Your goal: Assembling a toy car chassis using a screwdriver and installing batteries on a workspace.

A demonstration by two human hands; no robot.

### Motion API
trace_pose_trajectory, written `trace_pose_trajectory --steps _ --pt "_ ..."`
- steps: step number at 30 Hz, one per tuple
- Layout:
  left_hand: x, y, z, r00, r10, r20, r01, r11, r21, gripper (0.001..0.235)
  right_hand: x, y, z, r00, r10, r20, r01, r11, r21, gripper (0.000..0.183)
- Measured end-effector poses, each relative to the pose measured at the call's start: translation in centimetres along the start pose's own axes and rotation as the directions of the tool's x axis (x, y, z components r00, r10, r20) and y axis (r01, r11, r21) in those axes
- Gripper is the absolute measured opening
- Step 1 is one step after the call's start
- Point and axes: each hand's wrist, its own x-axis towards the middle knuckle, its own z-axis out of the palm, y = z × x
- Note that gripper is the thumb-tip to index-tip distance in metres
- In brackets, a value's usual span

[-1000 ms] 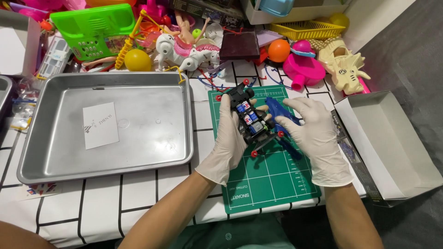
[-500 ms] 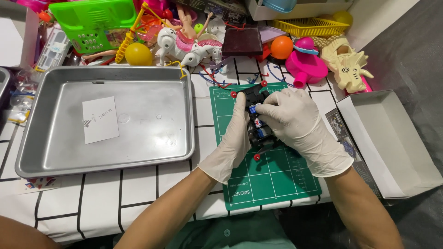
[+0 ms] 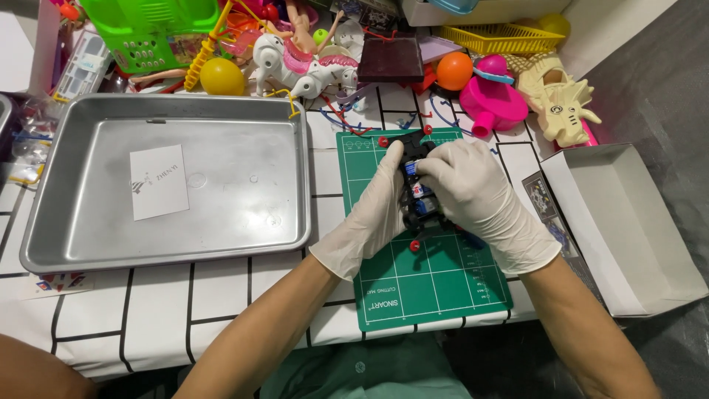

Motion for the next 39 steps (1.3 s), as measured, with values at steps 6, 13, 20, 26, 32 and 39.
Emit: trace_pose_trajectory --steps 6,13,20,26,32,39 --pt "2.8 -1.7 -3.1 0.985 0.006 0.172 0.003 0.998 -0.056 0.048 0.1 1.5 -2.6 0.991 0.132 0.031 -0.135 0.978 0.161 0.015" --pt "2.5 -1.8 -2.7 0.986 0.053 0.16 -0.067 0.994 0.086 0.048 -0.1 -0.2 -4.1 0.965 0.253 0.073 -0.263 0.938 0.226 0.013" --pt "0.4 -0.7 0.4 0.999 0.007 0.05 -0.017 0.981 0.194 0.069 1.3 -2.0 -5.4 0.778 0.583 0.232 -0.628 0.717 0.304 0.018" --pt "2.2 -2.0 -1.4 0.998 0.062 0.016 -0.064 0.982 0.18 0.072 2.2 -3.2 -5.1 0.689 0.684 0.24 -0.718 0.602 0.349 0.018" --pt "1.3 -1.6 -0.7 0.995 0.089 -0.045 -0.083 0.989 0.125 0.074 2.0 -4.1 -4.3 0.744 0.643 0.183 -0.666 0.69 0.285 0.02" --pt "0.8 -1.2 0.1 0.99 0.079 -0.115 -0.057 0.983 0.177 0.067 1.5 -3.6 -3.0 0.731 0.634 0.252 -0.683 0.682 0.261 0.025"
